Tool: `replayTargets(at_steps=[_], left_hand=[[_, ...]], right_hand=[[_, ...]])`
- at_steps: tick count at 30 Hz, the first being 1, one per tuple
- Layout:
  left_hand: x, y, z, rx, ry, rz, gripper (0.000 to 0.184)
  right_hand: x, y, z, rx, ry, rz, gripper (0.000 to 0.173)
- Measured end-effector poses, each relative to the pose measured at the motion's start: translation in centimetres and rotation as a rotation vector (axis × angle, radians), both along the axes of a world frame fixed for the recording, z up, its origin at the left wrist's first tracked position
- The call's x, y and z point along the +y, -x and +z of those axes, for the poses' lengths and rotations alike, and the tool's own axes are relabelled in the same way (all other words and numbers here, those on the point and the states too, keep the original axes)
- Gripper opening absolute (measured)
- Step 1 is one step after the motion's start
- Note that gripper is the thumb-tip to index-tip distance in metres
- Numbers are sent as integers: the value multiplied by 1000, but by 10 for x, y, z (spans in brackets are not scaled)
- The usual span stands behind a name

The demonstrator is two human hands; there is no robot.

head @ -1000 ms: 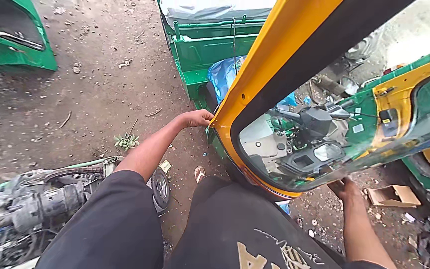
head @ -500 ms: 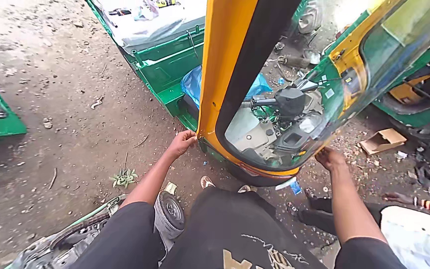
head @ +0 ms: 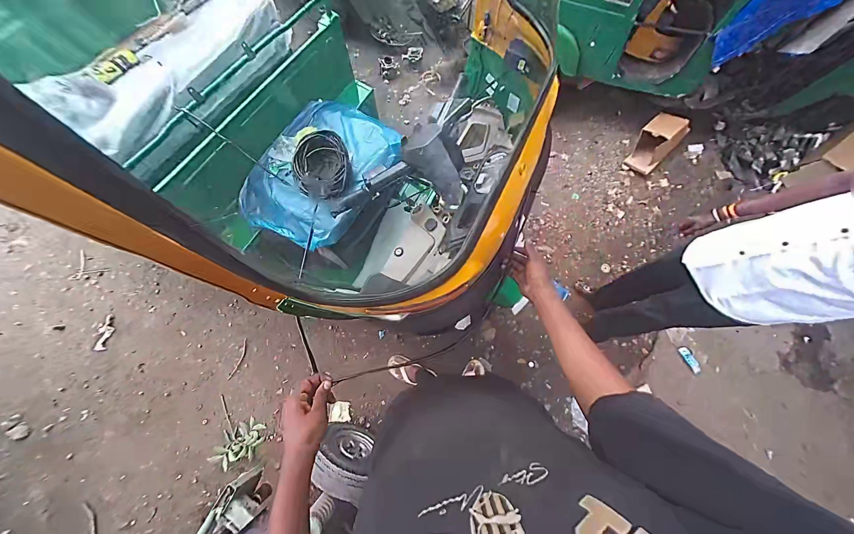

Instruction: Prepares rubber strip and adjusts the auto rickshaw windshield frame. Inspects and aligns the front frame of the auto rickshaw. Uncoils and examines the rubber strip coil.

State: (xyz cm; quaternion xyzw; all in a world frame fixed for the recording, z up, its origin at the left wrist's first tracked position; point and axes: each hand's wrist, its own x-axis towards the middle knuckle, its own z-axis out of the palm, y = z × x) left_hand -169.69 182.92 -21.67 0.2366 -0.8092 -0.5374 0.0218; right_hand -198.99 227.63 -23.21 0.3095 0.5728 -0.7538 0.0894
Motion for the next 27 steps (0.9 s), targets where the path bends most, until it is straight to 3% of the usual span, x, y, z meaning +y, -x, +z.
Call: replayTargets(at_steps=[4, 7, 11, 13, 16, 19, 21, 24, 27], left_hand=[[39, -31, -18, -82, 108, -191, 23], [56, -19, -1, -110, 166, -373, 21], [63, -14, 10, -153, 234, -482, 24], [60, -20, 10, -160, 240, -466, 24], [48, -26, 2, -161, 226, -382, 22], [28, -21, -3, -153, 280, -287, 23], [10, -19, 12, -169, 274, -253, 23], [-27, -12, 42, -213, 294, -285, 23], [-57, 5, 60, -228, 323, -371, 21]], right_hand=[[-9, -51, -15, -185, 115, 122, 57], [14, -29, -18, -159, 341, -65, 13], [136, 0, 27, 321, 636, -449, 24], [207, -6, 46, 560, 607, -699, 32], [293, -42, 49, 766, 436, -903, 37], [323, -91, 4, 457, 229, -965, 39], [308, -135, -59, 60, 43, -809, 28], [248, -227, -139, -457, -259, -366, 11], [173, -309, -159, -741, -612, 239, 29]])
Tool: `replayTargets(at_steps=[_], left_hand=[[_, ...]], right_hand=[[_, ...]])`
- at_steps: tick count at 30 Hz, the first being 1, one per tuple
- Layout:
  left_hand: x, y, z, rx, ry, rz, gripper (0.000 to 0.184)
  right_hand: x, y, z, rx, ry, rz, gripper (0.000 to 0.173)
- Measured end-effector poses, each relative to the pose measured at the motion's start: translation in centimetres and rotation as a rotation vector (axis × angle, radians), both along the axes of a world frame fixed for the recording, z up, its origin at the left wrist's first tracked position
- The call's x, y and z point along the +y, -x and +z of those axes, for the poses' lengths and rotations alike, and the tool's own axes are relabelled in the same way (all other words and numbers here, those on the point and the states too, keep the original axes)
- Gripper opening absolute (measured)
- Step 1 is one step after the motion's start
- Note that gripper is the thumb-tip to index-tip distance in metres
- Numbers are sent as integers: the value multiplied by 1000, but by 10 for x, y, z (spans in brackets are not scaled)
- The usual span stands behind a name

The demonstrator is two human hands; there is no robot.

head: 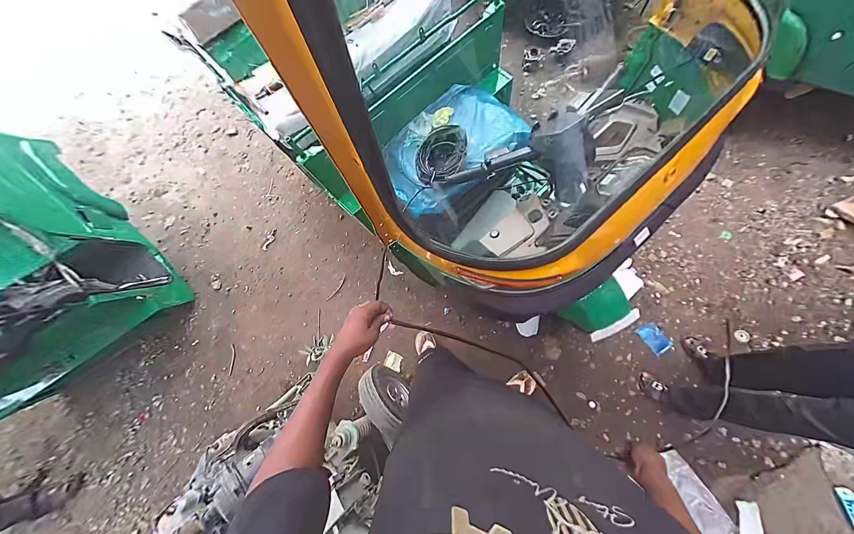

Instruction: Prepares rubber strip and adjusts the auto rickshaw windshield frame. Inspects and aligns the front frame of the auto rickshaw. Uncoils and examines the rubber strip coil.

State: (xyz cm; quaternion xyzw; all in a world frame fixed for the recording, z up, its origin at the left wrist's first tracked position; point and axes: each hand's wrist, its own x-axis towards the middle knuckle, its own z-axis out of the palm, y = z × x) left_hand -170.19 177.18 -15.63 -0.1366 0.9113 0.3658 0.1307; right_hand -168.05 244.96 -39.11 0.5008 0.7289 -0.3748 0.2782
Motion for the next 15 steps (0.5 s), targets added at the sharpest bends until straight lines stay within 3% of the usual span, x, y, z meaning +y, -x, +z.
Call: replayTargets(at_steps=[3, 5, 7, 9, 12, 15], left_hand=[[-33, 9, 7, 15, -4, -111, 20], [-58, 17, 10, 26, -5, -221, 19], [-85, 24, 12, 15, 15, -341, 19], [-118, 33, 15, 32, 33, -431, 20], [-156, 38, 25, 67, 33, -532, 21], [-181, 46, 43, 137, 9, -533, 19]], right_hand=[[-65, -21, -8, -200, -42, 773, 37], [-138, 16, 17, -313, -72, 1083, 42], [-225, 57, 51, -134, -53, 1205, 36], [-333, 87, 106, 253, 45, 1254, 33], [-502, 92, 198, 785, 357, 1172, 39], [-623, 101, 252, 821, 528, 1251, 41]])
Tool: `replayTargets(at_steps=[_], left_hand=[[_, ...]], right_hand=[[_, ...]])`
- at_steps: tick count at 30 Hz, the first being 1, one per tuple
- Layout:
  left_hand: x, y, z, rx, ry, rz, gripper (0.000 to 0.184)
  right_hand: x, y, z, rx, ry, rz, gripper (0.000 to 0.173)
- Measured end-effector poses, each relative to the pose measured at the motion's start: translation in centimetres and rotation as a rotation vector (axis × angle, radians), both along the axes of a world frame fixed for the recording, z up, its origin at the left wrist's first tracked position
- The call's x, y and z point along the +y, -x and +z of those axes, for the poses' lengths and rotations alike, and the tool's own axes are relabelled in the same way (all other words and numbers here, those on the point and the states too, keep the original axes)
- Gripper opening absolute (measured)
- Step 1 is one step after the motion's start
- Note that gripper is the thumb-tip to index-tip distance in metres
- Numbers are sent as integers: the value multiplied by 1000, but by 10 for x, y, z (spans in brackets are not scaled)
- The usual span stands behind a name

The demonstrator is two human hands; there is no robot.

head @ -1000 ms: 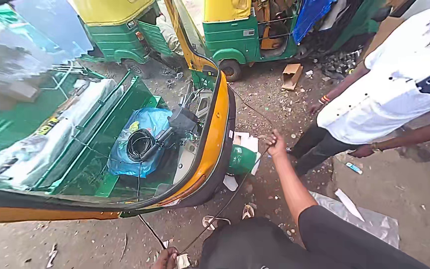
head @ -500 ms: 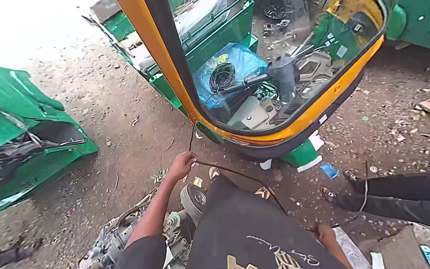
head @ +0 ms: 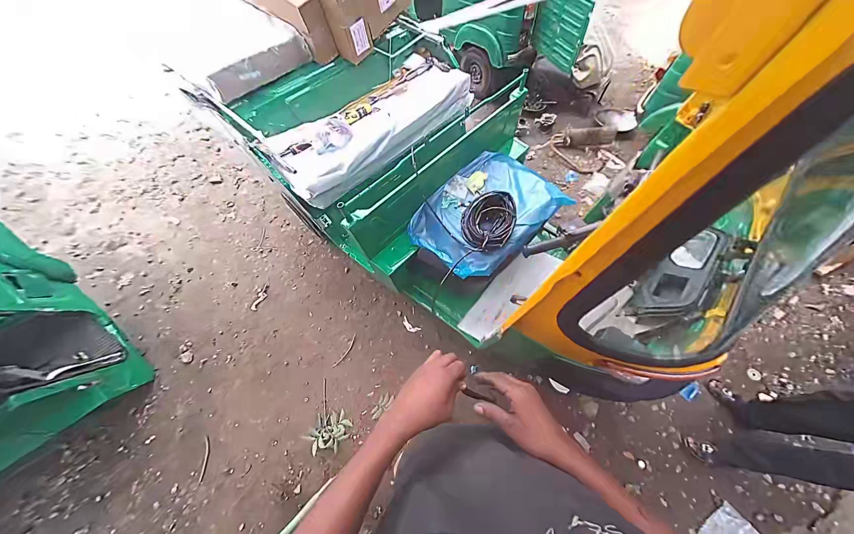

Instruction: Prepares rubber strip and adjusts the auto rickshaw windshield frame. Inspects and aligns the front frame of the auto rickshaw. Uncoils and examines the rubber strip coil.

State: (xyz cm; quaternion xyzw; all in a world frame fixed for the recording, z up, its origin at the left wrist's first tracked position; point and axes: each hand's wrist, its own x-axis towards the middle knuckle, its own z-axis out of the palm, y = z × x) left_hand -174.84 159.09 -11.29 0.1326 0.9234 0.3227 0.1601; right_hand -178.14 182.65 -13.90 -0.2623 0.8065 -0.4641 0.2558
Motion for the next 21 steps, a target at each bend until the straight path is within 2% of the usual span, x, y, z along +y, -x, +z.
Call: replayTargets(at_steps=[2, 6, 9, 12, 13, 17, 19, 21], left_hand=[[-24, 7, 16, 27, -9, 13, 17], [-77, 27, 26, 38, -99, -15, 17], [-112, 50, 20, 146, -397, 2, 16], [-125, 74, 13, 240, -809, 122, 15], [-127, 81, 12, 278, -889, 172, 17], [-140, 98, 5, 486, -723, 242, 31], [-153, 113, 0, 515, -748, 212, 36], [-160, 130, -5, 523, -815, 191, 31]], right_hand=[[-53, 5, 6, -44, 54, -17, 21], [-102, 20, 13, -332, 303, -92, 18], [-128, 39, 23, -379, 498, -137, 17], [-144, 65, 34, -268, 617, -134, 16], [-150, 75, 38, -212, 631, -124, 17], [-176, 106, 32, -71, 623, -119, 16], [-189, 120, 32, -32, 587, -112, 17], [-195, 131, 34, 23, 526, -119, 18]])
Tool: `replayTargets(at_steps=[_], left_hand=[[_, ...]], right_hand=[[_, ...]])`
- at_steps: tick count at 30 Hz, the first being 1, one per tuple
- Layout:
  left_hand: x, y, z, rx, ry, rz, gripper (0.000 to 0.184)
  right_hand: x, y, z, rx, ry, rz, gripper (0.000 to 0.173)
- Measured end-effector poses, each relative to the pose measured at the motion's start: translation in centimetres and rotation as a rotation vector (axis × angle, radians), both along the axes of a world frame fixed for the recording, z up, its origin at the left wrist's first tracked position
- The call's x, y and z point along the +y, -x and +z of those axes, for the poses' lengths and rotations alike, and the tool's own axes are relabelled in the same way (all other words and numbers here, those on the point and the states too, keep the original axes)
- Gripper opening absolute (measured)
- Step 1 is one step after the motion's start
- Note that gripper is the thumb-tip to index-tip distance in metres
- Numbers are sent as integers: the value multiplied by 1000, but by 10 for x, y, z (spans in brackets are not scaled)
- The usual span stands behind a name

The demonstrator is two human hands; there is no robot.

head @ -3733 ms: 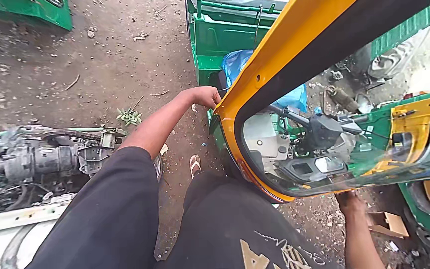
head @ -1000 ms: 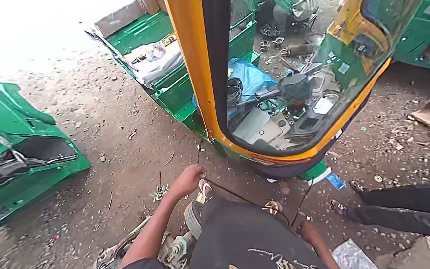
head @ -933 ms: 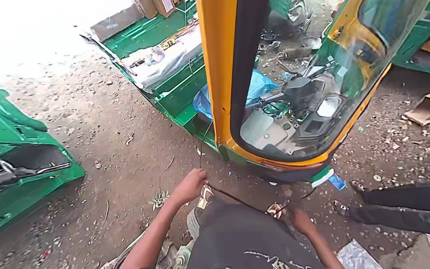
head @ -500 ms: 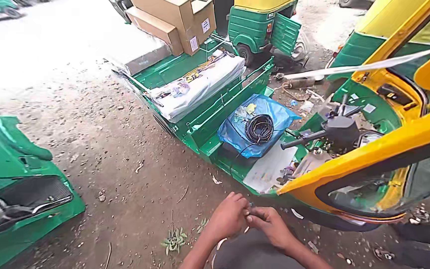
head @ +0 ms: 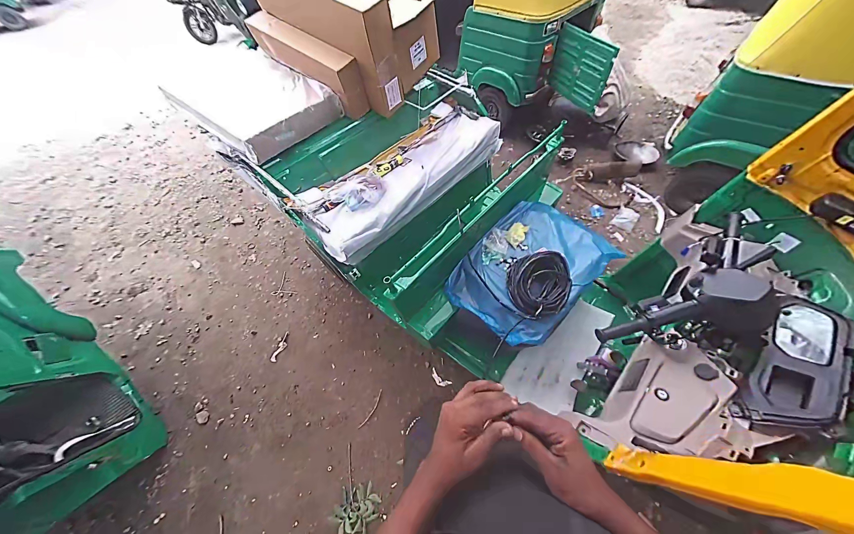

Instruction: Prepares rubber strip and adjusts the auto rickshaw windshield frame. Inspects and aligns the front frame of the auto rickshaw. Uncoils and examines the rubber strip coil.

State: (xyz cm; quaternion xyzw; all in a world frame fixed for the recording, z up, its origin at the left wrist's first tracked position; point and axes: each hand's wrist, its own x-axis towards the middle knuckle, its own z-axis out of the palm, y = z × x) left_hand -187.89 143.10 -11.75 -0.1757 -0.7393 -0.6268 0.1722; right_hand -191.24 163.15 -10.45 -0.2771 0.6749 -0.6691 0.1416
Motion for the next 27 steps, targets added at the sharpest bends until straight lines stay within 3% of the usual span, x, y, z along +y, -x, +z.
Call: replayTargets(at_steps=[6, 10, 12, 13, 15, 19, 21, 22, 24, 27], left_hand=[[-20, 64, -11, 66, 185, -153, 25], [-59, 104, -9, 24, 161, -257, 24], [-83, 128, -8, -35, 131, -325, 26], [-95, 139, -10, -55, 117, -369, 26], [-112, 157, -19, -74, 90, -459, 25], [-131, 181, -31, -99, 71, -599, 24], [-141, 186, -38, -123, 85, -630, 24], [-147, 186, -43, -135, 86, -647, 24], [-160, 184, -51, -142, 77, -686, 23], [-171, 187, -53, -127, 52, -733, 23]], right_hand=[[-25, 28, -10, 31, -112, -355, 8], [-43, 57, -23, -365, 175, -475, 12], [-38, 96, -46, -450, 257, -733, 15], [-36, 122, -64, -439, 145, -884, 16], [-32, 179, -110, -359, -305, -1008, 26], [-30, 290, -206, -264, -1073, -741, 79], [-35, 329, -244, -293, -1289, -618, 97], [-40, 337, -260, -317, -1358, -585, 99], [-48, 345, -280, -310, -1446, -588, 82], [-45, 345, -272, -234, -1455, -634, 53]])
